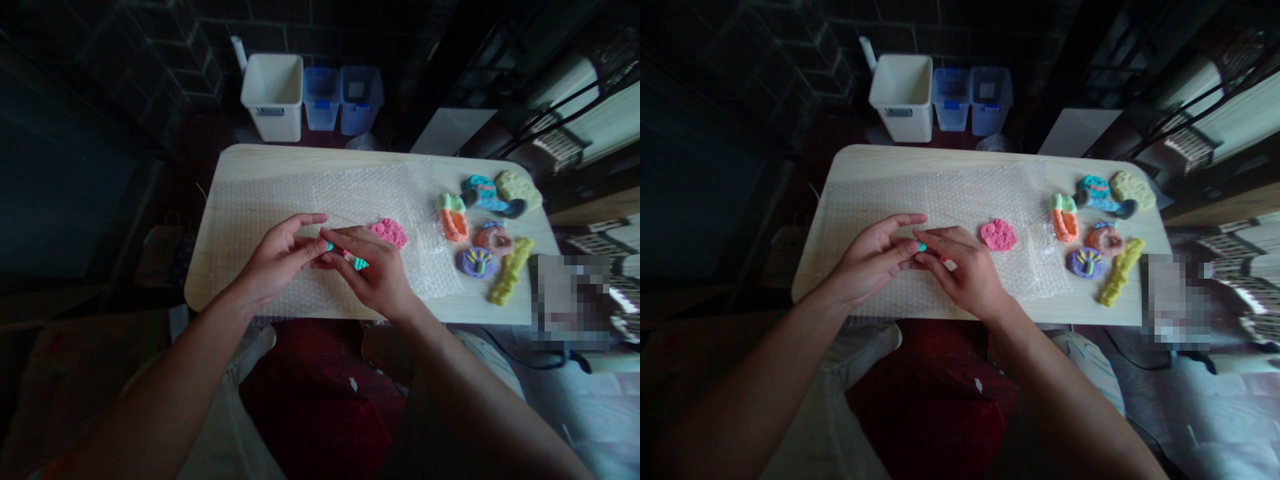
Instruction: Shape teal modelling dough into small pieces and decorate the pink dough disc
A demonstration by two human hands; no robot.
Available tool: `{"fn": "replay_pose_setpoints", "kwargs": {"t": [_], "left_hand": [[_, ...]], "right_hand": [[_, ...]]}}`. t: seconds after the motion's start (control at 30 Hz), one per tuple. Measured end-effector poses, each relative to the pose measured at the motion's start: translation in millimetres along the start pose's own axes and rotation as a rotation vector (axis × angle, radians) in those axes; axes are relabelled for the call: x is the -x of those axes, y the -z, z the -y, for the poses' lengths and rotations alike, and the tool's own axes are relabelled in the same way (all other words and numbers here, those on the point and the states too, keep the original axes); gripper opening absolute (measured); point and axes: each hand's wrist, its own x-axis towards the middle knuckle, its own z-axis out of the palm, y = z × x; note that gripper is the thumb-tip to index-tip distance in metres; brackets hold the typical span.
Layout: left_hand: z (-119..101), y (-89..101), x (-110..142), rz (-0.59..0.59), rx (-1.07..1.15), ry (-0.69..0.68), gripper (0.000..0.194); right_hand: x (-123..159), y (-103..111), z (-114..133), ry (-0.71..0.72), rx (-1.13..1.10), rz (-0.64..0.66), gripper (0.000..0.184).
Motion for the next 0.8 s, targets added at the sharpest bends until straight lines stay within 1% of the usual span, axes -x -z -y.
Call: {"fn": "replay_pose_setpoints", "kwargs": {"t": [0.13, 0.2, 0.3, 0.33, 0.4, 0.47, 0.53, 0.63, 0.8], "left_hand": [[4.3, -0.2, -0.4, 0.048, 0.004, 0.037, 0.060], [5.8, -0.6, -1.8, 0.050, 0.028, 0.029, 0.052], [5.9, -1.8, -3.4, 0.025, 0.046, 0.019, 0.040], [5.6, -2.3, -3.7, 0.013, 0.040, 0.024, 0.038], [5.0, -3.1, -3.5, -0.015, 0.021, 0.034, 0.038], [4.7, -3.5, -3.0, -0.040, 0.019, 0.036, 0.038], [4.7, -3.3, -2.4, -0.049, 0.034, 0.042, 0.040], [4.6, -2.4, -1.5, -0.038, 0.053, 0.070, 0.042], [4.9, -3.4, -0.6, 0.028, 0.096, 0.090, 0.039]], "right_hand": [[1.8, 2.8, -0.1, -0.072, -0.029, -0.006, 0.023], [1.9, 5.0, -1.4, -0.094, -0.021, -0.024, 0.018], [1.4, 6.3, -4.4, -0.091, -0.021, -0.062, 0.012], [1.2, 6.3, -5.1, -0.082, -0.035, -0.070, 0.012], [1.0, 6.0, -5.5, -0.062, -0.066, -0.068, 0.018], [1.0, 6.1, -4.8, -0.047, -0.086, -0.033, 0.026], [1.1, 6.8, -3.4, -0.035, -0.096, 0.012, 0.029], [1.3, 8.4, -2.2, -0.034, -0.095, 0.027, 0.023], [2.1, 8.7, -4.1, -0.101, -0.049, -0.050, 0.015]]}}
